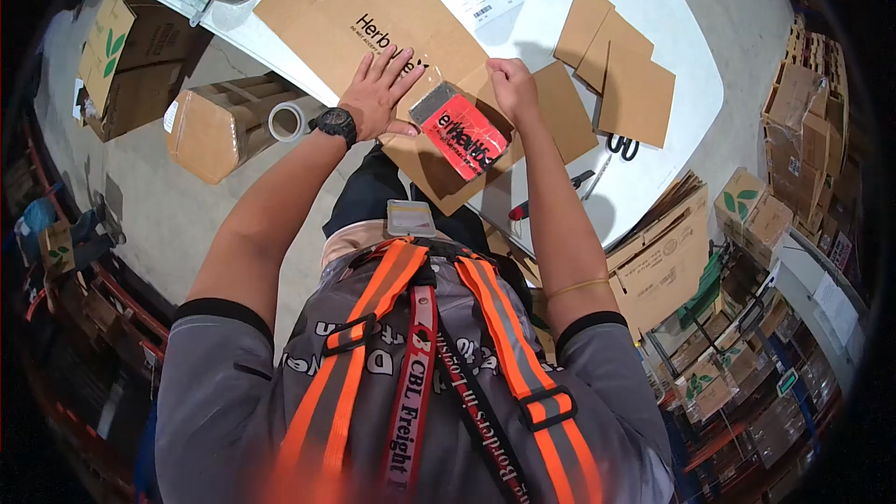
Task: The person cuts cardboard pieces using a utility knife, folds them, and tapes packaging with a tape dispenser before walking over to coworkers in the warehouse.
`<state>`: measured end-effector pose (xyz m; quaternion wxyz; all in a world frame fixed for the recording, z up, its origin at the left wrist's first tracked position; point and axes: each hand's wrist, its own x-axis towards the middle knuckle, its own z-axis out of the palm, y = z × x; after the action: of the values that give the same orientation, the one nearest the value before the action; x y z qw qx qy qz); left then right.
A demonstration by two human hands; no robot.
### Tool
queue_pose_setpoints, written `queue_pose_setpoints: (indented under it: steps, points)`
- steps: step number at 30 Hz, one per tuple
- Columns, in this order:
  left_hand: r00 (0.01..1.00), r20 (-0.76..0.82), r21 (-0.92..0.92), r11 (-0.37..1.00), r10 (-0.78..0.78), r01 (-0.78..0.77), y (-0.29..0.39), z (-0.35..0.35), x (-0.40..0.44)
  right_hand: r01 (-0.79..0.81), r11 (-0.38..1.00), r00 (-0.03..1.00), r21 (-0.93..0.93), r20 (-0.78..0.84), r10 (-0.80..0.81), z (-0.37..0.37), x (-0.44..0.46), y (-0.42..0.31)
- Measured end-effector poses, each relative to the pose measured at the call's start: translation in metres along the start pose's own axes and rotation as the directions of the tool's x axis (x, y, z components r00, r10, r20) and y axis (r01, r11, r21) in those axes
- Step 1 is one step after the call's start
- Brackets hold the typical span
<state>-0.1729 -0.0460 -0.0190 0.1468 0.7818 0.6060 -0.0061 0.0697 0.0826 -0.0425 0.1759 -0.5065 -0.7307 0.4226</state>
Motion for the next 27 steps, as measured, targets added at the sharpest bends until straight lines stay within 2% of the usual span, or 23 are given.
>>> queue_pose_setpoints:
  steps: [2,4,5,7,8,9,12,13,14,16,17,18,19,20,22,23,25,27]
  points:
    - [1.0,0.001,-0.004,1.0,-0.009,0.009,0.001,-0.001,0.0,-0.024,0.999,1.0,-0.038,-0.015,0.023,0.0,-0.001,-0.004]
    - [1.0,-0.019,-0.019,1.0,-0.011,0.011,0.001,-0.001,0.0,0.096,0.995,0.986,-0.031,-0.135,-0.099,-0.01,-0.018,-0.008]
    - [1.0,-0.02,-0.021,1.0,-0.014,0.013,0.0,0.0,0.001,0.21,0.965,0.953,-0.159,-0.186,-0.238,-0.016,-0.034,-0.012]
    - [0.999,-0.036,-0.024,1.0,-0.003,0.002,0.0,0.002,0.0,0.099,0.974,0.969,-0.204,-0.201,-0.141,-0.027,-0.07,-0.023]
    - [0.999,-0.036,-0.027,1.0,-0.01,0.009,-0.001,0.002,-0.002,-0.094,0.993,0.983,0.07,-0.152,0.104,-0.027,-0.091,-0.026]
    - [0.999,-0.038,-0.031,0.999,-0.011,0.01,-0.002,0.002,-0.001,-0.294,0.9,0.945,0.323,-0.042,0.324,-0.025,-0.11,-0.026]
    - [0.999,-0.032,-0.042,0.999,-0.009,0.007,0.0,0.001,0.0,-0.426,0.691,0.875,0.583,0.072,0.478,-0.02,-0.151,-0.023]
    - [1.0,-0.021,-0.044,0.999,-0.017,0.016,0.0,0.002,-0.001,-0.468,0.579,0.837,0.668,0.124,0.533,-0.019,-0.161,-0.021]
    - [1.0,-0.014,-0.05,0.998,-0.024,0.023,0.0,0.003,0.0,-0.544,0.505,0.763,0.67,0.144,0.63,-0.016,-0.17,-0.018]
    - [0.999,-0.032,-0.058,0.998,-0.012,0.01,-0.001,0.002,0.001,-0.426,0.799,0.887,0.425,0.023,0.461,0.002,-0.192,-0.021]
    - [0.999,-0.049,-0.074,0.997,-0.006,0.002,0.0,0.003,0.0,-0.209,0.954,0.971,0.214,-0.068,0.228,0.012,-0.204,-0.027]
    - [0.998,-0.068,-0.073,0.997,0.008,-0.013,0.0,0.003,0.0,-0.08,0.997,0.995,0.009,-0.059,0.08,0.009,-0.201,-0.043]
    - [0.998,-0.063,-0.073,0.997,0.01,-0.015,0.001,0.004,-0.001,0.061,0.98,0.998,-0.191,-0.017,-0.066,0.006,-0.198,-0.055]
    - [0.999,-0.044,-0.076,0.997,0.019,-0.022,0.0,0.003,-0.001,0.015,0.987,0.99,-0.161,-0.139,-0.037,0.013,-0.195,-0.046]
    - [0.998,0.023,-0.086,0.995,0.053,-0.05,-0.003,-0.009,-0.002,-0.335,0.939,0.926,0.084,-0.155,0.344,0.007,-0.183,-0.034]
    - [0.998,0.031,-0.079,0.995,0.056,-0.054,-0.007,-0.011,-0.004,-0.325,0.936,0.925,0.139,-0.159,0.345,0.004,-0.179,-0.03]
    - [0.982,0.015,-0.201,0.963,0.187,-0.18,-0.016,-0.014,-0.012,-0.235,0.951,0.963,0.203,-0.087,0.257,-0.012,-0.172,-0.042]
    - [0.951,0.144,-0.206,0.948,0.274,-0.242,-0.017,-0.019,-0.017,-0.094,0.982,0.987,0.166,-0.116,0.114,-0.026,-0.161,-0.049]
